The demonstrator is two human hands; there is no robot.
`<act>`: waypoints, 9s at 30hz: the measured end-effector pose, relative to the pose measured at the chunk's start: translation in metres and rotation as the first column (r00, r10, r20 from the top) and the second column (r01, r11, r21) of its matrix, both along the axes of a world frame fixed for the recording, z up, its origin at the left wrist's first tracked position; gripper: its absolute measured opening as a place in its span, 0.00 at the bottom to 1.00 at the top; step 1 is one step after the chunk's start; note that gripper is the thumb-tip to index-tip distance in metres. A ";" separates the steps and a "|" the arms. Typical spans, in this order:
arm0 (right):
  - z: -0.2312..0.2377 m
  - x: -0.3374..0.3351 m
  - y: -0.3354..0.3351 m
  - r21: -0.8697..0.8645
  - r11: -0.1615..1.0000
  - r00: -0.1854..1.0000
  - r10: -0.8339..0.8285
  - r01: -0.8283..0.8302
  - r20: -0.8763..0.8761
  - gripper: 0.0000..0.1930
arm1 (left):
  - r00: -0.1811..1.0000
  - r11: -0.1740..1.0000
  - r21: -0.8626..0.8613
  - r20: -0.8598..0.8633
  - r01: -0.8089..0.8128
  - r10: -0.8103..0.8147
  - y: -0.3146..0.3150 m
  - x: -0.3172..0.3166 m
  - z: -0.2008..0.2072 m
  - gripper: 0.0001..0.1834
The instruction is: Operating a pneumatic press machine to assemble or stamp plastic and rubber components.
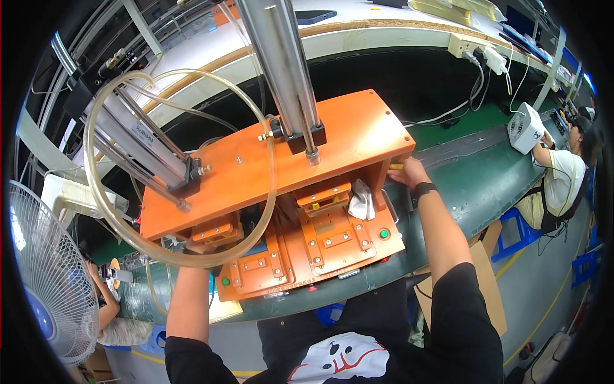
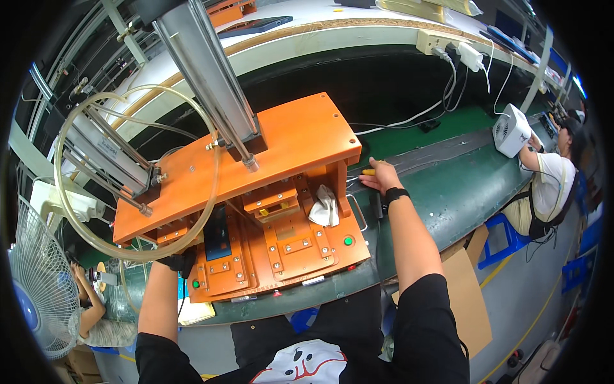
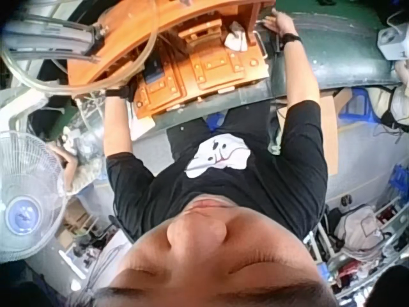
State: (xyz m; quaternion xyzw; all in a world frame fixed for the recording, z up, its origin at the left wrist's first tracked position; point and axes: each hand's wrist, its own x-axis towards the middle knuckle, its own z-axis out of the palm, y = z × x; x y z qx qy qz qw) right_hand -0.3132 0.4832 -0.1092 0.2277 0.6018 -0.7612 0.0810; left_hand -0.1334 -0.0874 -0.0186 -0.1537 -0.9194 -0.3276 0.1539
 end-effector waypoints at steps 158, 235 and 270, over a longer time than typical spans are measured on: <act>0.179 0.251 -0.307 0.991 -0.008 0.107 0.994 0.133 -0.006 0.32 | 0.824 0.822 -0.186 0.089 -0.539 0.560 -0.040 0.179 -0.113 0.31; 0.187 0.297 -0.156 0.521 0.853 0.350 0.496 -0.026 -0.795 0.07 | 0.957 0.978 0.195 0.263 0.072 -0.123 0.023 0.120 0.064 0.20; -0.045 -0.069 0.003 0.904 0.289 0.835 0.367 0.317 -0.410 0.19 | 0.955 0.954 -0.296 0.268 -0.046 0.129 0.021 0.043 0.053 0.13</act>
